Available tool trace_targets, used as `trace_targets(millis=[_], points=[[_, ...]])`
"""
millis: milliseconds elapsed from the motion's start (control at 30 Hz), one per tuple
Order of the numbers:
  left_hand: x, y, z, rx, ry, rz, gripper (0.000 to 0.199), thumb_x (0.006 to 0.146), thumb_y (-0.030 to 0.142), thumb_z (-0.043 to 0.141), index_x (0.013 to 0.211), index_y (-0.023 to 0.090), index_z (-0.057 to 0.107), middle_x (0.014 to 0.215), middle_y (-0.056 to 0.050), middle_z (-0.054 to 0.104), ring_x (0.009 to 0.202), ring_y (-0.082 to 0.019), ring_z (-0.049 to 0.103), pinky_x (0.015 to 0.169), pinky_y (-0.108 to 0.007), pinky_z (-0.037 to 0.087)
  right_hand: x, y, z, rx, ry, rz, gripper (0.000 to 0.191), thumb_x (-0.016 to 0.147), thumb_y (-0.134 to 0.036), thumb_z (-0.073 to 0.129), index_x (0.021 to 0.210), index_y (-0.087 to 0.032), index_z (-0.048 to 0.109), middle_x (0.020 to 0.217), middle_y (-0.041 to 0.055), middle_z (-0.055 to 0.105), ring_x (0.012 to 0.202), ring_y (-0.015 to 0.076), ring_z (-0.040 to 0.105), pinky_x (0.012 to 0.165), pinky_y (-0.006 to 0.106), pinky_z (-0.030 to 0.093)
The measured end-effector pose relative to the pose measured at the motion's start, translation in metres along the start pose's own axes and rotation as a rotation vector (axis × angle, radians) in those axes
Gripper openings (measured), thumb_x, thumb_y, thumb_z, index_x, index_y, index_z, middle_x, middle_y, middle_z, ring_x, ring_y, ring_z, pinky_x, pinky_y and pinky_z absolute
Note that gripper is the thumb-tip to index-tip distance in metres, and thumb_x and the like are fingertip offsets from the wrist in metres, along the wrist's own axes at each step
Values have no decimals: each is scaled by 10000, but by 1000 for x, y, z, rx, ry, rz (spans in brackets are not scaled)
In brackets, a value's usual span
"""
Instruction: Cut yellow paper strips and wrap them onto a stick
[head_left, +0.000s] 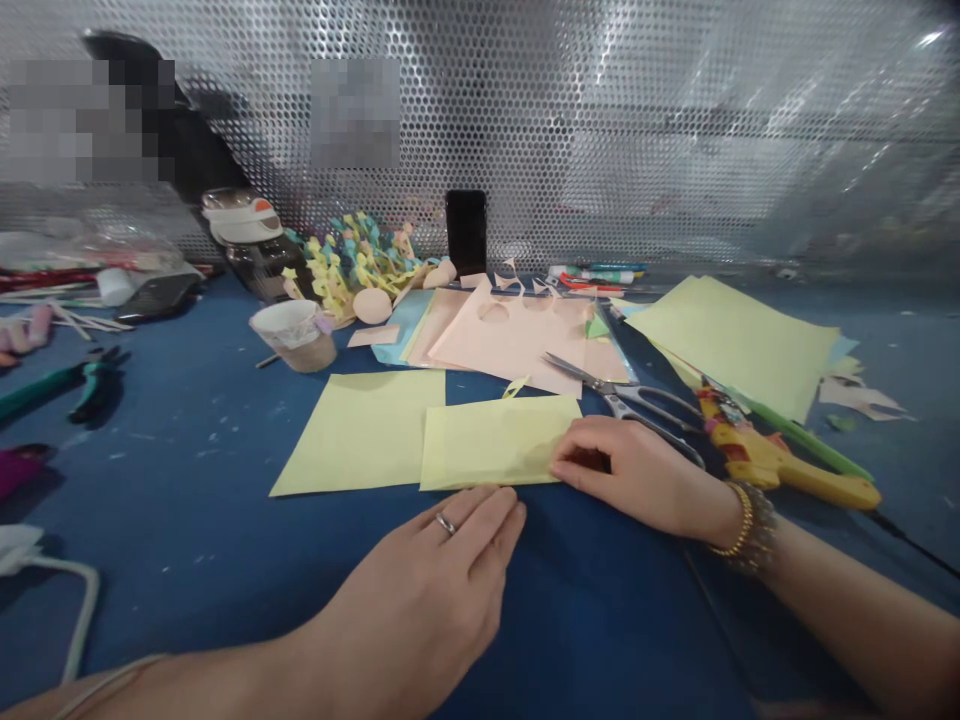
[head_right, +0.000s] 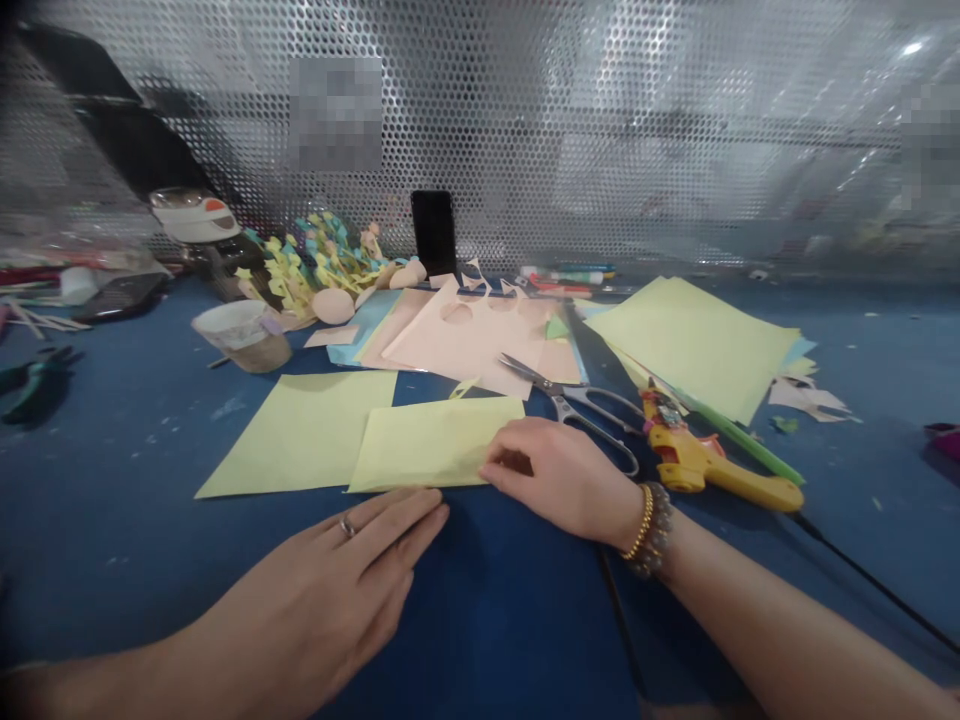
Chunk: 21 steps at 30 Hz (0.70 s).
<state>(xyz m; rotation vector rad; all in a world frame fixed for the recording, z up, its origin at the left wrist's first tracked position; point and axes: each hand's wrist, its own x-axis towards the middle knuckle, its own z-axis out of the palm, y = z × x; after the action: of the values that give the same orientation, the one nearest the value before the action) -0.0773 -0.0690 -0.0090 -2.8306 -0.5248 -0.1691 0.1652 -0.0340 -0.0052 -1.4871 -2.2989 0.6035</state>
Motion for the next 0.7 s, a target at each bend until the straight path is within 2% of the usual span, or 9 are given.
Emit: trace_targets(millis=[100, 233, 467, 700], points=[[1, 3, 3, -39, 66, -72, 432, 924, 257, 386, 1305, 90, 502, 1359, -105, 527, 1273, -245, 442, 1045, -351, 355, 1, 0, 0, -1, 4, 16, 161, 861, -311, 563, 771, -203, 641, 762, -4, 644, 709, 136, 571, 633, 253, 393], [0, 5, 4, -98, 73, -118, 472, 928, 310, 393, 1359, 123, 444, 1436, -87, 442, 1326, -226, 385, 1096, -334, 306, 1, 0, 1, -4, 6, 9, 160, 864, -302, 560, 774, -201, 645, 763, -3, 649, 709, 133, 571, 639, 253, 393], [1, 2, 1, -199, -50, -166, 517, 939, 375, 362, 1402, 146, 391, 1468, -102, 383, 1343, -248, 363, 1085, -369, 346, 1, -1, 2, -10, 4, 8, 161, 862, -301, 559, 779, -197, 649, 771, 2, 652, 724, 137, 575, 638, 254, 397], [2, 1, -3, -289, -144, -169, 555, 923, 366, 404, 1435, 165, 329, 1501, -103, 314, 1359, -282, 330, 1099, -450, 321, -1, 0, -4, 6, -18, 43, 178, 864, -328, 552, 807, -202, 663, 800, 14, 672, 713, 150, 589, 633, 264, 410]])
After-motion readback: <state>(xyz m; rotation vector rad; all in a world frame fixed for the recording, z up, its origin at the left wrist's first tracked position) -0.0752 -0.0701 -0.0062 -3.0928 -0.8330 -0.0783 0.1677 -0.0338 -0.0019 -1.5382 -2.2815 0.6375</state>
